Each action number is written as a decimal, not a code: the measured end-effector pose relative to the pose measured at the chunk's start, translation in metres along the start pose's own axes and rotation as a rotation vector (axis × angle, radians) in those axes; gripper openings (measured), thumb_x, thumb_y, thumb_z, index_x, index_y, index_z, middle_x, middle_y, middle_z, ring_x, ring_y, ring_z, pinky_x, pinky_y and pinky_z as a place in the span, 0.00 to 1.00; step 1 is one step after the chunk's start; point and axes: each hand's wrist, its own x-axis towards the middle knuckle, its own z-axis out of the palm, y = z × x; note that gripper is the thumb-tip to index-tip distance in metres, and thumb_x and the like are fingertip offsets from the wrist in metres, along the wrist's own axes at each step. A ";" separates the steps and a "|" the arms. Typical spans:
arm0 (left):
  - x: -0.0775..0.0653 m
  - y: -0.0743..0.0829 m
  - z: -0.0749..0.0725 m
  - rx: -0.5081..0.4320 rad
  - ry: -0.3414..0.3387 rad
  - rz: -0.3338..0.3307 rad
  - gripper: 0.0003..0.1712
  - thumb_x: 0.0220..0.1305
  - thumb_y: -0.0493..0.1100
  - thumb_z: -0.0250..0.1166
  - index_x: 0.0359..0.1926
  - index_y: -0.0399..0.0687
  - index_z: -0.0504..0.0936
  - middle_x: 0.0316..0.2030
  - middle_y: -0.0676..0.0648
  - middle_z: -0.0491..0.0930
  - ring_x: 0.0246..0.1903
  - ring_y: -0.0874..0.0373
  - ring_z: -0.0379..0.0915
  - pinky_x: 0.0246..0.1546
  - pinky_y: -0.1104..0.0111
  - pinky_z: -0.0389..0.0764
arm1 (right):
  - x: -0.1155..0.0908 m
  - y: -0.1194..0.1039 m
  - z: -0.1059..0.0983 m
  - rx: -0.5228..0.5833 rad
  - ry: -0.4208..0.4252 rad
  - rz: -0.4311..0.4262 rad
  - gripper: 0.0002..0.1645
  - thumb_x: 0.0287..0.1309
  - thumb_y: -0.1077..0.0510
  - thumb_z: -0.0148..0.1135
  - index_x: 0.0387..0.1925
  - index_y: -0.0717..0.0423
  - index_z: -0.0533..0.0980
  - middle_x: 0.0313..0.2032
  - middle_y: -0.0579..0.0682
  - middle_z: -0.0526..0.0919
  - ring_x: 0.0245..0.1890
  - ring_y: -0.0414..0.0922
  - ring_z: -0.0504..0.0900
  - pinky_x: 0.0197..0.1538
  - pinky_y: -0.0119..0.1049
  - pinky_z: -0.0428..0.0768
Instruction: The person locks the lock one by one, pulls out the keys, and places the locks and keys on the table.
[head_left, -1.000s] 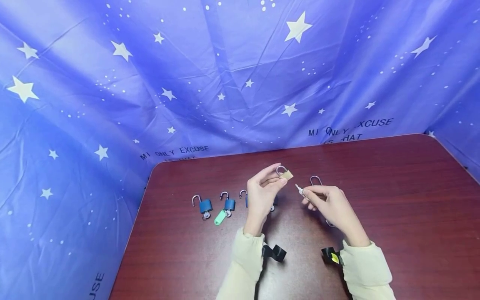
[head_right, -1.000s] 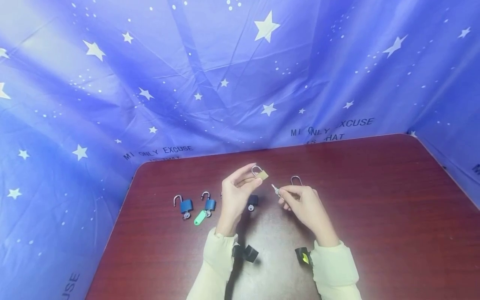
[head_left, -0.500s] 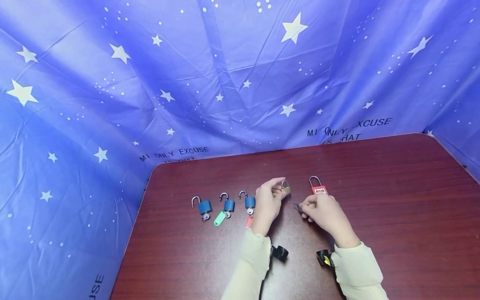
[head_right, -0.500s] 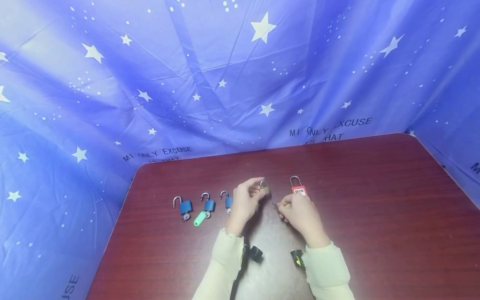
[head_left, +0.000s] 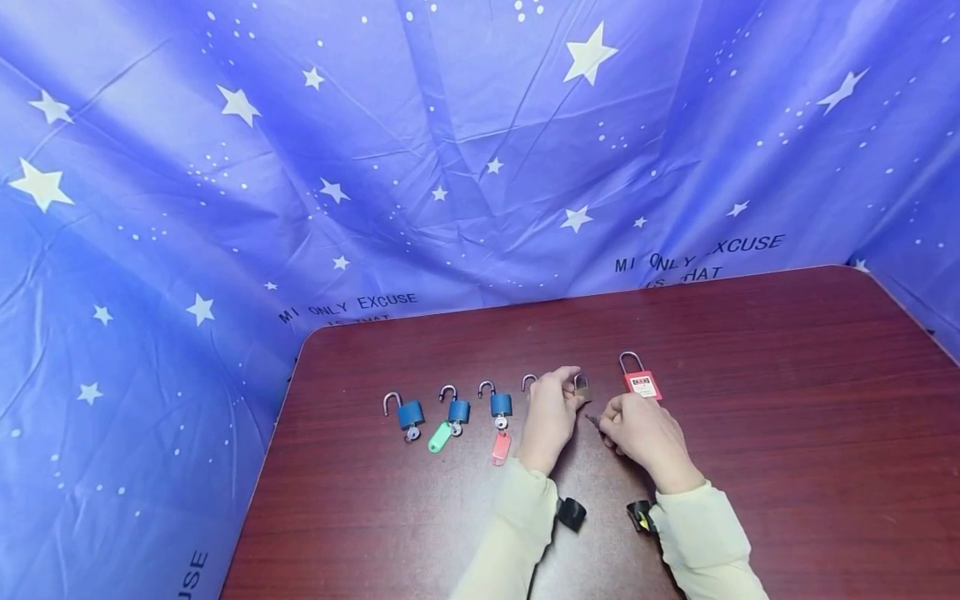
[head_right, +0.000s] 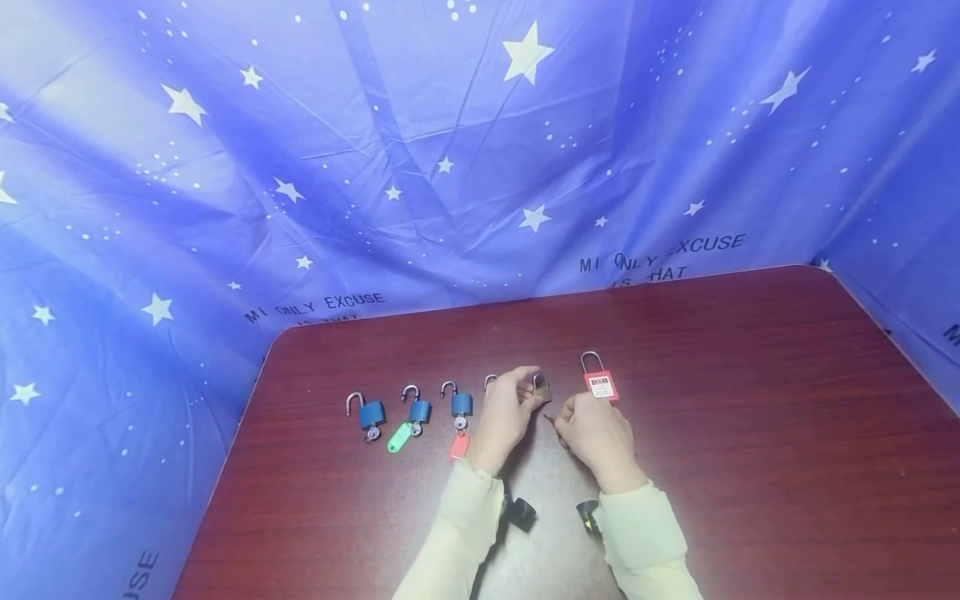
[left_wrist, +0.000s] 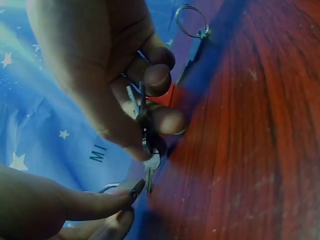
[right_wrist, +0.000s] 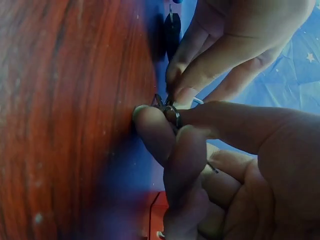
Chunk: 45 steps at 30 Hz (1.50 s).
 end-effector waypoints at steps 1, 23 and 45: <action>-0.001 0.001 0.000 0.034 0.005 -0.001 0.21 0.51 0.38 0.66 0.49 0.49 0.79 0.28 0.53 0.77 0.28 0.65 0.71 0.34 0.73 0.72 | 0.000 0.000 0.000 -0.003 0.007 -0.003 0.11 0.53 0.52 0.54 0.17 0.46 0.72 0.12 0.37 0.73 0.16 0.37 0.72 0.25 0.40 0.68; -0.005 0.001 0.004 0.317 0.051 0.157 0.05 0.52 0.41 0.64 0.32 0.53 0.83 0.32 0.53 0.75 0.33 0.62 0.74 0.34 0.74 0.73 | 0.000 -0.006 0.004 -0.061 0.143 -0.015 0.07 0.44 0.53 0.56 0.16 0.44 0.70 0.19 0.43 0.73 0.20 0.48 0.72 0.20 0.45 0.68; 0.002 -0.020 -0.040 0.091 0.139 0.037 0.10 0.54 0.41 0.65 0.39 0.48 0.82 0.34 0.48 0.77 0.29 0.62 0.74 0.34 0.72 0.72 | -0.007 -0.008 -0.010 -0.087 0.163 -0.009 0.10 0.49 0.48 0.57 0.19 0.44 0.71 0.20 0.43 0.72 0.21 0.47 0.71 0.20 0.44 0.67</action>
